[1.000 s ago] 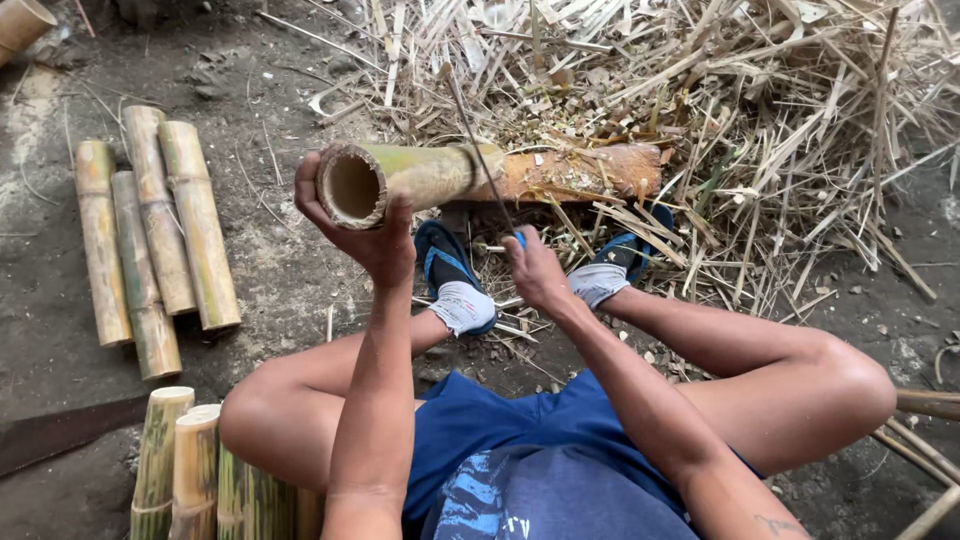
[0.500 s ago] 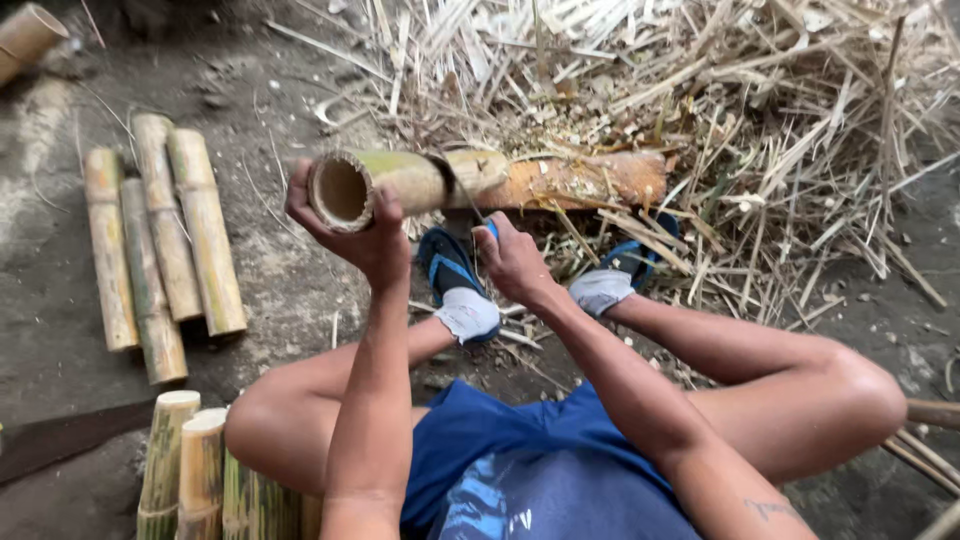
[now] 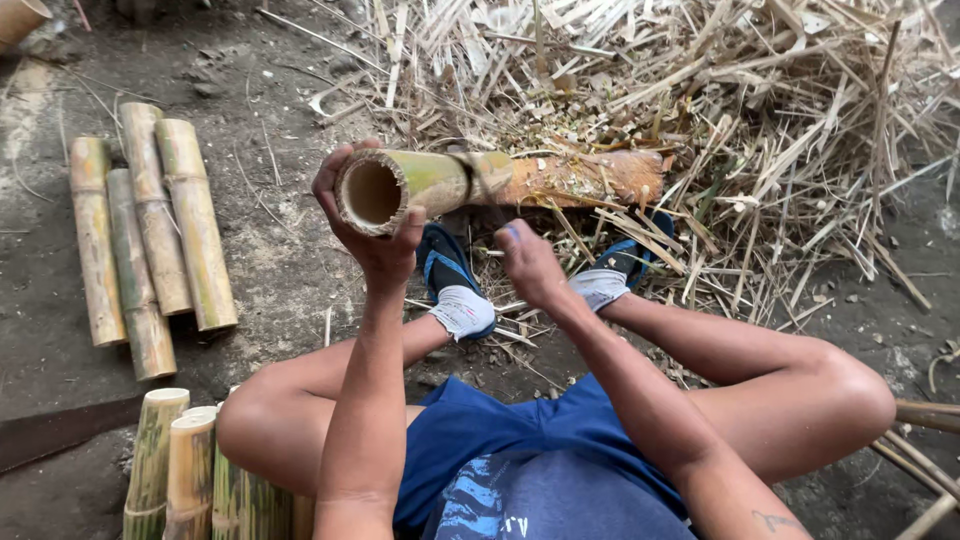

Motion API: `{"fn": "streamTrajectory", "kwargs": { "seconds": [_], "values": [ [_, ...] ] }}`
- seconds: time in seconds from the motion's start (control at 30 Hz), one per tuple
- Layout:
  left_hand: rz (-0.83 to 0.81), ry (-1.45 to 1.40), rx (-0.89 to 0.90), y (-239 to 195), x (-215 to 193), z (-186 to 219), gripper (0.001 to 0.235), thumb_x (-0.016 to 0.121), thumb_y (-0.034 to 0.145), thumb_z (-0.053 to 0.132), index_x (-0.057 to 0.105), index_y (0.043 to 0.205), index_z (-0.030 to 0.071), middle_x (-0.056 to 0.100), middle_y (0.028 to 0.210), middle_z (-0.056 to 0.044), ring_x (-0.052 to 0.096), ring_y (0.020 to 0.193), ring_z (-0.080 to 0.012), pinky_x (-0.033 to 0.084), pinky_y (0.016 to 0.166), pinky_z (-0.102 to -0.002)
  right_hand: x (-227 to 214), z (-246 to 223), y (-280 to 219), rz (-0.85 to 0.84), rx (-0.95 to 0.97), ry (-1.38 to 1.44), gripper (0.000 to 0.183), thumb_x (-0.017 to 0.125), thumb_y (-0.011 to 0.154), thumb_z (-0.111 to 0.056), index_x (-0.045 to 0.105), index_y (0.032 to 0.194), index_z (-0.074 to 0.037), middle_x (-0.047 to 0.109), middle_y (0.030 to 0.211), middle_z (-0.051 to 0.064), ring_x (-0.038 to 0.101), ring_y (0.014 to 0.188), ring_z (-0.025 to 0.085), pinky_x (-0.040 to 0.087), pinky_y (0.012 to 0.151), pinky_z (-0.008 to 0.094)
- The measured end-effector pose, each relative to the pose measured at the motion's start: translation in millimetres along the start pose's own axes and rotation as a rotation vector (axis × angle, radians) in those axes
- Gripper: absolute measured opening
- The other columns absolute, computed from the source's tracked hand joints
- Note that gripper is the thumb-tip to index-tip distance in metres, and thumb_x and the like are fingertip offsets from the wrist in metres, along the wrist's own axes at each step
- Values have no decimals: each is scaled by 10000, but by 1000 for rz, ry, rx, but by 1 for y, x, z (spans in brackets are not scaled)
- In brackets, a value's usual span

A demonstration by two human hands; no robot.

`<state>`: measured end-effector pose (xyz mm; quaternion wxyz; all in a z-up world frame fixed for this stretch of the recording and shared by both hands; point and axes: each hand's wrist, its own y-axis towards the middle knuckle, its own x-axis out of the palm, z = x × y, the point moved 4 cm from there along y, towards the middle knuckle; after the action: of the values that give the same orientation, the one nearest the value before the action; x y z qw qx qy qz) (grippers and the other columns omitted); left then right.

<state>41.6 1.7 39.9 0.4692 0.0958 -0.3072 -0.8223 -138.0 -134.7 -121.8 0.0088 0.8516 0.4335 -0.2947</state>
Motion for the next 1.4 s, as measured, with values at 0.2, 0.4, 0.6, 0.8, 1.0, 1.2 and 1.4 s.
{"fn": "streamTrajectory", "kwargs": {
  "seconds": [0.2, 0.4, 0.6, 0.8, 1.0, 1.2, 1.4],
  "values": [
    [75, 10, 78, 2, 2, -4, 850, 810, 872, 500, 365, 1469, 90, 573, 1374, -141, 651, 1238, -260, 636, 1094, -412, 20, 32, 20, 136, 21, 8, 580, 355, 1059, -505, 610, 1025, 15, 675, 813, 254, 665, 752, 383, 499, 728, 516],
    [-14, -7, -24, 13, -10, 0, 875, 823, 874, 522, 354, 1480, 100, 580, 1343, -151, 633, 1235, -257, 597, 1072, -388, -15, 78, 44, 103, 192, -57, 595, 395, 1120, -478, 631, 927, 33, 666, 862, 263, 630, 832, 440, 481, 799, 522],
    [-146, -120, -58, 7, 0, -2, 863, 859, 872, 518, 382, 1451, 90, 577, 1358, -150, 616, 1277, -249, 562, 1099, -383, 7, -13, -15, 71, -395, -84, 494, 321, 1115, -421, 578, 961, -28, 575, 999, 293, 590, 832, 489, 421, 716, 550],
    [-138, -63, -50, 19, -1, -5, 898, 861, 869, 560, 373, 1471, 107, 586, 1344, -128, 639, 1280, -260, 614, 1099, -405, -8, 15, 32, 195, -49, -120, 499, 393, 1091, -470, 566, 929, -31, 624, 840, 262, 618, 829, 492, 467, 732, 552],
    [-66, -33, -76, 25, -16, -16, 956, 843, 867, 565, 344, 1538, 103, 496, 1430, -158, 583, 1354, -283, 574, 1148, -429, 26, 107, 33, 226, -13, -165, 563, 409, 1044, -535, 598, 1071, -6, 660, 894, 308, 603, 931, 541, 444, 771, 589],
    [120, 30, 42, 20, -14, -12, 1066, 802, 896, 642, 141, 1566, 142, 320, 1566, -127, 531, 1432, -302, 578, 1140, -470, 27, 187, 35, 111, 266, -73, 661, 380, 1038, -585, 705, 1052, -9, 708, 1030, 289, 654, 1022, 463, 492, 901, 500],
    [-10, 123, 49, 14, 9, -11, 945, 827, 908, 554, 275, 1550, 136, 497, 1418, -144, 642, 1298, -269, 666, 1082, -439, -4, 65, 6, 201, -29, -78, 595, 373, 1089, -534, 591, 1016, 15, 643, 944, 275, 600, 880, 481, 468, 796, 542]
  ]
}}
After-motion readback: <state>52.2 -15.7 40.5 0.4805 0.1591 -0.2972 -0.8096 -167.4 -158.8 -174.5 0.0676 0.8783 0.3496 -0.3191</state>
